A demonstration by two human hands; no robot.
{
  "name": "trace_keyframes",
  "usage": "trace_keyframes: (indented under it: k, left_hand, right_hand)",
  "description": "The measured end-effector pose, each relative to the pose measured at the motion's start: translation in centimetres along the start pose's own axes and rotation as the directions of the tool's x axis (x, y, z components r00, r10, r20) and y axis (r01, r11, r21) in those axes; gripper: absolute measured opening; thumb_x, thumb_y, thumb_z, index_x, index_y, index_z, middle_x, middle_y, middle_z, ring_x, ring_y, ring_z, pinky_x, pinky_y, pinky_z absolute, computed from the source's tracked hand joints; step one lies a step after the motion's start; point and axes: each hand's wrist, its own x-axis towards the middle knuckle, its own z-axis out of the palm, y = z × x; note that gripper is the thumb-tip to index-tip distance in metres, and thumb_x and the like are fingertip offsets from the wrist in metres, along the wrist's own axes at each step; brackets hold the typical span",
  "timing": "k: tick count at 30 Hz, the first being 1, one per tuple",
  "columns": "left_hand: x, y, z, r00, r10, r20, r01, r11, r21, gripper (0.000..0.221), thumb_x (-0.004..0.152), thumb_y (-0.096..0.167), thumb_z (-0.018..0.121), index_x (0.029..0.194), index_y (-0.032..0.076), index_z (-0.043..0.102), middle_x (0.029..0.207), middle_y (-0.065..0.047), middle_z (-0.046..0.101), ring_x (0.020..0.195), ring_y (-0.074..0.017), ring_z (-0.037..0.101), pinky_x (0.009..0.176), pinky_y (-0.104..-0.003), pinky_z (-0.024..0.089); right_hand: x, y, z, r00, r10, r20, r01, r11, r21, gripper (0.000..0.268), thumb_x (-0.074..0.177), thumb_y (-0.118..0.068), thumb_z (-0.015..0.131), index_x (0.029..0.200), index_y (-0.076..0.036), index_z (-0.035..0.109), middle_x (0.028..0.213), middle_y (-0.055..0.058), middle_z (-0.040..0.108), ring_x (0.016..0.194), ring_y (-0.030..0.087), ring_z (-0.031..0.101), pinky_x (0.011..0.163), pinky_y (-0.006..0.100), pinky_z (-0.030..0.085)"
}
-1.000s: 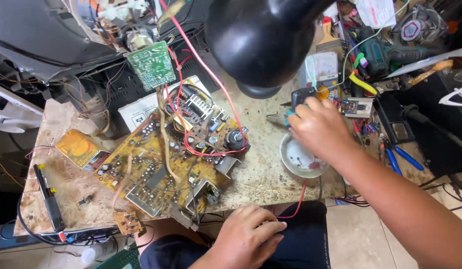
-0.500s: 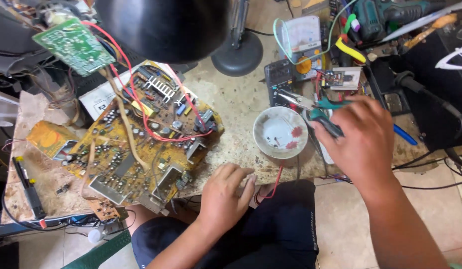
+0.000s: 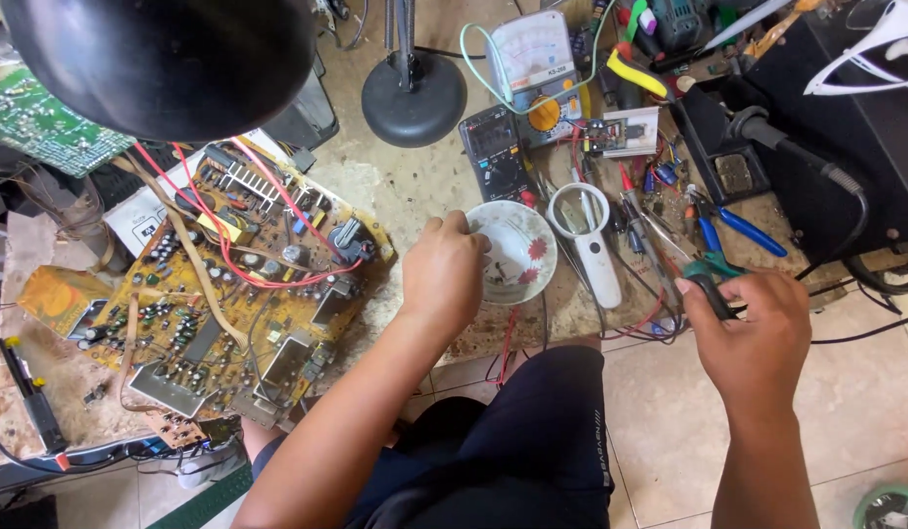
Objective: Desoldering components from a circuit board and cutting wires during an electronics repair task.
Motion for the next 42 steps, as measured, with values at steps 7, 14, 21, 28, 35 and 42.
trace_keyframes:
  k: [7,14,21,28,35,42]
  left_hand:
    - [1.2,1.3,-1.1,0.984,-0.018,0.179,0.011,0.999,0.045,0.014,0.088,0.009,0.076,0.099,0.016,0.080,0.101,-0.009,0.058,0.094,-0.0343,0.055,0.059,-0.049,0.059]
    - [1.2,1.2,-1.5,0.940,0.016,0.342,-0.065,0.989,0.134,0.023,0.081,-0.007,0.067,0.094,0.008,0.079,0.107,-0.012,0.061,0.102,-0.0358,0.056,0.059,-0.048,0.061]
    - [1.6,1.8,0.2,0.926,0.070,0.372,-0.137,0.978,0.158,0.019,0.084,-0.001,0.068,0.097,0.008,0.080,0.109,-0.012,0.066,0.105,-0.0339,0.062,0.064,-0.047,0.062]
    - [2.1,2.1,0.6,0.910,0.125,0.395,-0.225,0.950,0.217,0.019,0.086,0.001,0.066,0.099,0.009,0.077,0.106,-0.008,0.066,0.099,-0.0288,0.064,0.059,-0.043,0.061]
    - [1.9,2.2,0.0,0.950,0.207,0.235,-0.275,0.910,0.311,0.012,0.083,0.010,0.075,0.091,0.010,0.083,0.091,-0.009,0.076,0.085,-0.0272,0.073,0.068,-0.041,0.063]
    - [2.2,1.6,0.1,0.906,0.340,0.254,-0.406,0.867,0.289,0.017,0.084,0.007,0.066,0.091,0.010,0.082,0.091,-0.007,0.076,0.082,-0.0254,0.073,0.067,-0.038,0.062]
  right_hand:
    - [-0.9,1.1,0.7,0.999,0.024,-0.025,-0.024,1.000,0.009,0.035,0.098,-0.016,0.095,0.093,0.000,0.065,0.101,0.015,0.067,0.107,0.038,0.061,0.090,0.048,0.049]
    - [-0.5,0.1,1.0,0.999,-0.003,-0.038,0.004,0.999,0.041,0.036,0.098,-0.015,0.096,0.091,0.000,0.064,0.101,0.014,0.068,0.104,0.037,0.063,0.094,0.047,0.050]
    - [0.3,-0.4,1.8,0.996,-0.039,-0.081,0.043,0.998,0.038,0.037,0.094,-0.014,0.097,0.088,-0.001,0.062,0.094,0.013,0.066,0.098,0.036,0.062,0.093,0.048,0.048]
    - [2.3,0.1,3.2,0.975,-0.013,-0.220,-0.018,0.990,-0.138,0.034,0.091,-0.020,0.094,0.086,-0.002,0.065,0.089,0.015,0.065,0.091,0.039,0.059,0.078,0.050,0.045]
    - [2.2,2.5,7.9,0.969,0.001,-0.247,-0.053,0.978,-0.201,0.033,0.077,-0.027,0.093,0.078,-0.009,0.065,0.079,0.011,0.062,0.094,0.038,0.068,0.086,0.050,0.051]
    - [2.7,-1.8,6.2,0.966,-0.040,-0.254,-0.043,0.948,-0.314,0.030,0.091,-0.044,0.083,0.101,-0.018,0.072,0.104,0.007,0.066,0.115,0.034,0.064,0.100,0.057,0.040]
